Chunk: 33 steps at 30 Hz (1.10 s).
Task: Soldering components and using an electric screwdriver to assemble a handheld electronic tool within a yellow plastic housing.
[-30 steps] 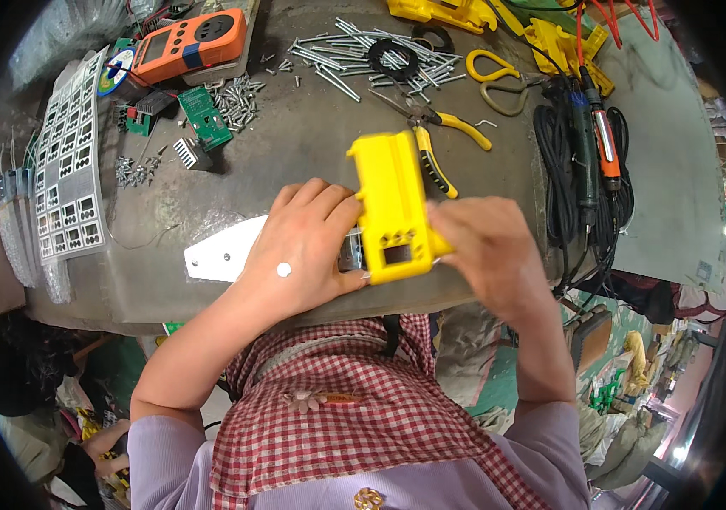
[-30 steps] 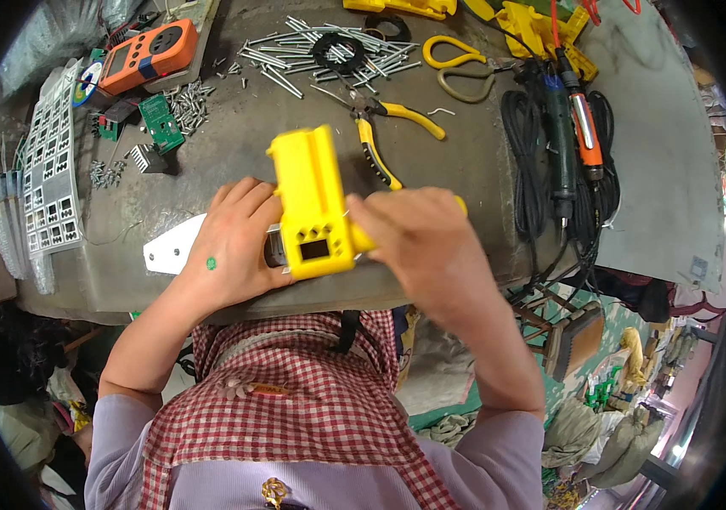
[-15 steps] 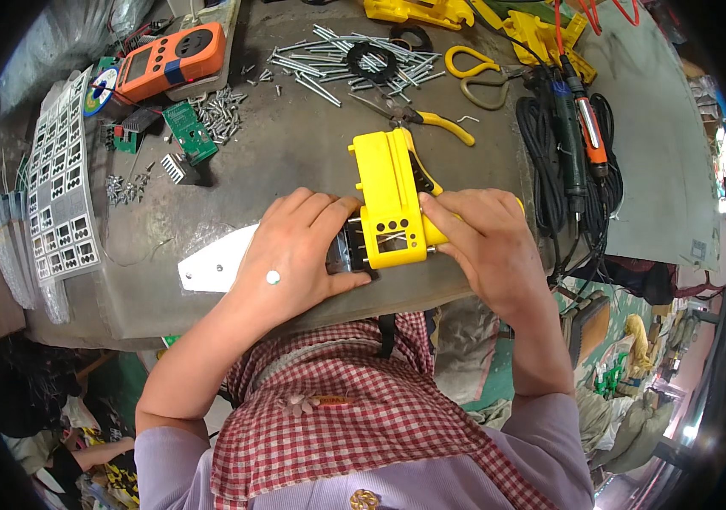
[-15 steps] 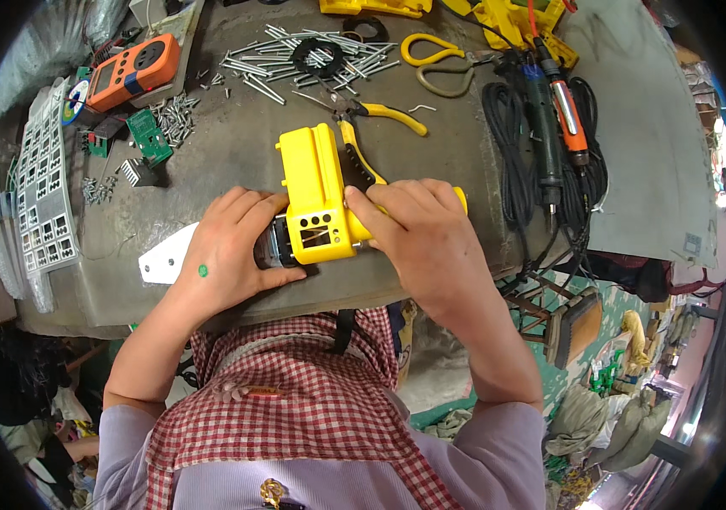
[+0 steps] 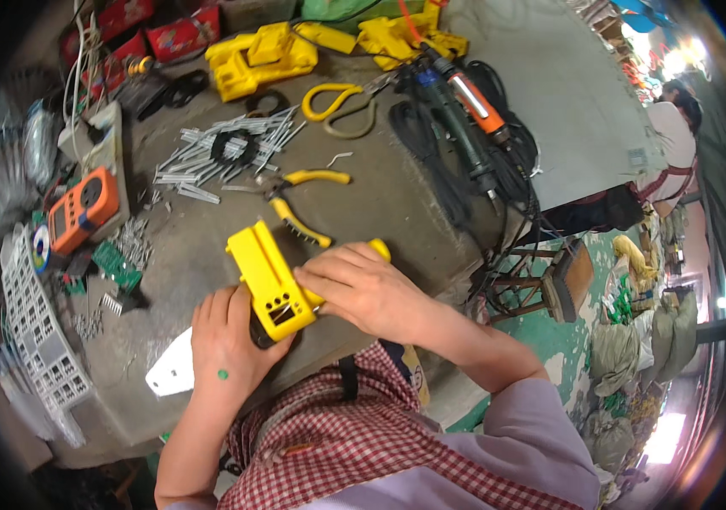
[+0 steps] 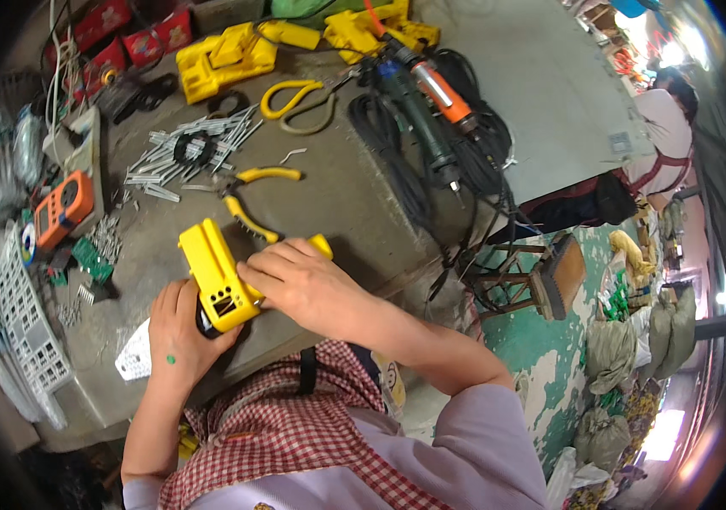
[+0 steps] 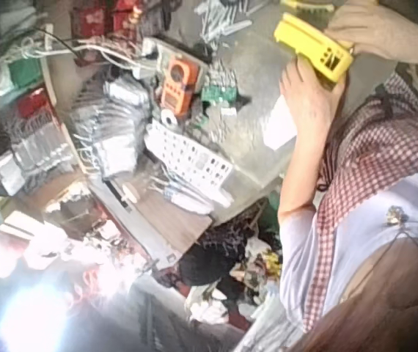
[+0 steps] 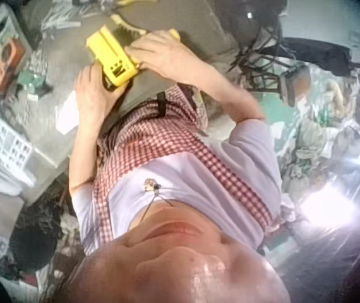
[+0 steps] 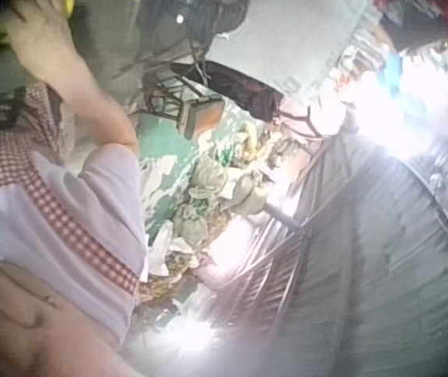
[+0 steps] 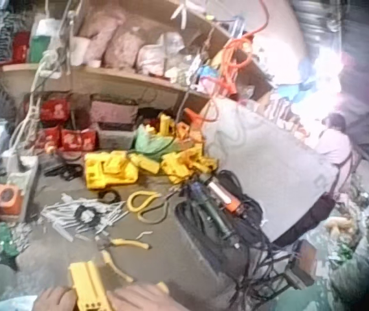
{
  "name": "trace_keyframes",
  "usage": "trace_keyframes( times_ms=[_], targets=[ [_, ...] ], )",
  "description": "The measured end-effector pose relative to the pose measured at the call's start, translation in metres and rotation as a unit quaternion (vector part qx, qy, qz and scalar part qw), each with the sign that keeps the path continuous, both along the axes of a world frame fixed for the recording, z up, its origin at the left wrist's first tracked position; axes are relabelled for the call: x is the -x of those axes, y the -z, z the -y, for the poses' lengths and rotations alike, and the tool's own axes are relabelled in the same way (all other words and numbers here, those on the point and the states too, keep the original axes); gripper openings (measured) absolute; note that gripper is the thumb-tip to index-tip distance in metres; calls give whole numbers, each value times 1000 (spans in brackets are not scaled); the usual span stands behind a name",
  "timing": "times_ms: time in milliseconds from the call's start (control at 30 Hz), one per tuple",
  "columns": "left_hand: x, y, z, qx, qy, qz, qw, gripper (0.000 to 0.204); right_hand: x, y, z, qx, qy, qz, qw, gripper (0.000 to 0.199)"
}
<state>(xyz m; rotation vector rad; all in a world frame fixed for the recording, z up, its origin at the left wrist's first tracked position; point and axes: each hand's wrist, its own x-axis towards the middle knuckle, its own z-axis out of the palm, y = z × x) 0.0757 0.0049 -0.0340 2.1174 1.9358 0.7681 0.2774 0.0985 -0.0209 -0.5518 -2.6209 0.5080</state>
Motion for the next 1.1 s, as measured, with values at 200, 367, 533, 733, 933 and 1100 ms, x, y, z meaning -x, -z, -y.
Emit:
trace_keyframes(
  times_ms=[200,367,533,733,933,1100],
  targets=[
    [4,-3,7,-16,10,-22,1000,62,-110,-15,-123,-203,494,110,838,44],
    [3,-3,10,-14,14,-6,1000,62,-127,-31,-138,27,458,88,884,75],
    [7,0,19,1,72,7,997,63,-83,-38,-68,377,289,-457,752,58],
    [7,-7,20,14,32,-31,999,65,-54,-18,-29,573,152,-559,580,51],
    [8,-2,24,21,35,-31,999,64,-55,13,-16,640,27,-650,409,39],
    [6,-2,25,22,23,-50,998,66,-52,19,-10,640,27,-658,396,38]
  ],
)
